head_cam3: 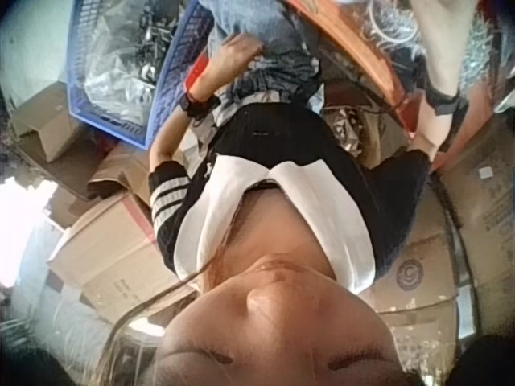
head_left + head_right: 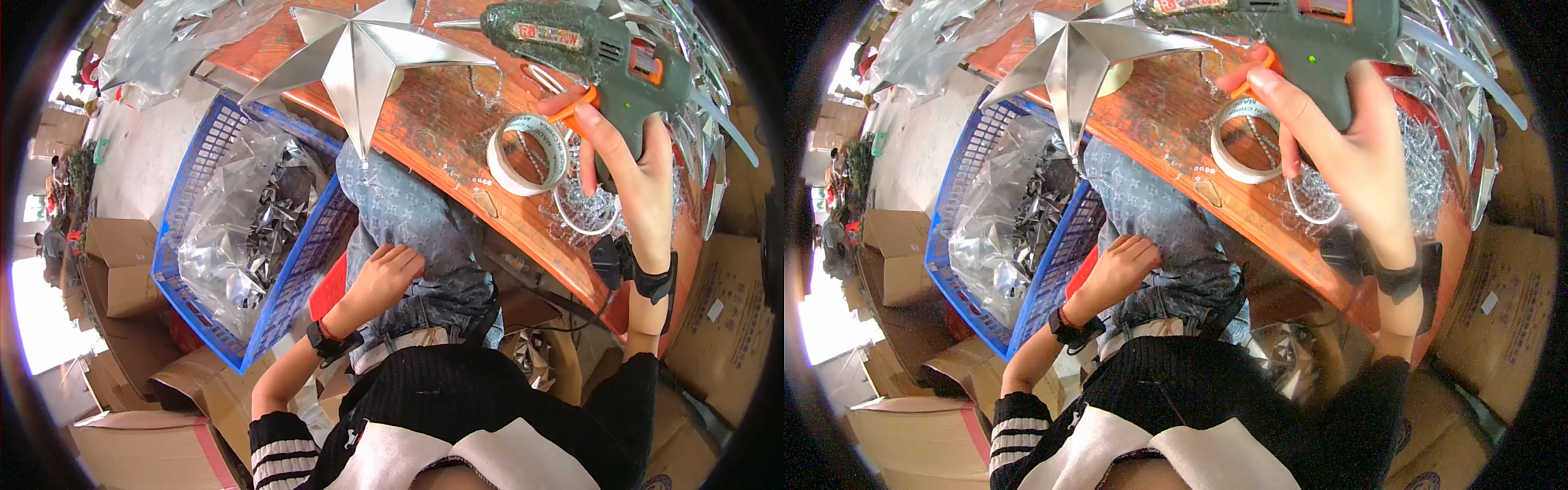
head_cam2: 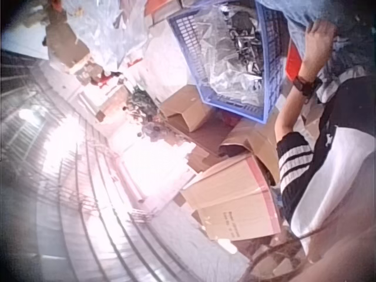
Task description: Assembling large silver decorative stars using a hot glue gun at a work table.
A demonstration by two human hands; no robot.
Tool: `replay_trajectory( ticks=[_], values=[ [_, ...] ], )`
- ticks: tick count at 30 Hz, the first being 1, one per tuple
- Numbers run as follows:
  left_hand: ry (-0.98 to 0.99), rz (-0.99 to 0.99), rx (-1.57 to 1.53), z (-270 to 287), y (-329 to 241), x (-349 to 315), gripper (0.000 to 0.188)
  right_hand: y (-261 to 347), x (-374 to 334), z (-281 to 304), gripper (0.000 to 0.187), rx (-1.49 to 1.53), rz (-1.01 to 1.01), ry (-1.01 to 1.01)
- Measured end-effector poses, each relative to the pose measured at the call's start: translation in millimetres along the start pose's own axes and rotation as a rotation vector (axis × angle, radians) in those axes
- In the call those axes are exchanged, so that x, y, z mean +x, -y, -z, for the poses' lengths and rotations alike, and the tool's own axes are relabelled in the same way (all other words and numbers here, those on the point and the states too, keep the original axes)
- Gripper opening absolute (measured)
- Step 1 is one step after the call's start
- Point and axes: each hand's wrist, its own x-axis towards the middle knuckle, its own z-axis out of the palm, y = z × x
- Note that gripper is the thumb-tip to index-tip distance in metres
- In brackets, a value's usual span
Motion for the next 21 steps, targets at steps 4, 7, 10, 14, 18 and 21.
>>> replay_trajectory(
  ticks=[4, 7, 10, 14, 18, 21],
  values=[
    [-0.111, 0.133, -0.167, 2.0, 1.8, -3.6, 0.007, 1.6, -0.1, -0.1, 0.023, -0.021, -0.015, -0.006],
    [-0.126, 0.209, -0.276, 2.6, 5.3, -7.9, 0.01, -2.1, -0.5, -1.0, 0.024, -0.011, -0.01, -0.012],
    [-0.096, 0.175, -0.292, -4.1, 8.3, -10.5, 0.014, -1.5, -1.0, -2.0, 0.024, 0.013, -0.024, -0.019],
    [-0.115, 0.11, -0.23, -11.0, 3.1, -4.7, 0.017, 2.1, -1.9, -4.4, 0.023, 0.007, -0.056, -0.032],
    [-0.114, 0.112, -0.256, -18.0, -1.4, 4.2, 0.019, 3.9, -3.5, -2.7, 0.022, -0.01, -0.047, -0.013],
    [-0.134, 0.166, -0.243, -23.1, -8.1, 8.6, 0.02, 1.4, -2.6, -3.5, 0.021, 0.045, -0.004, -0.016]
  ],
)
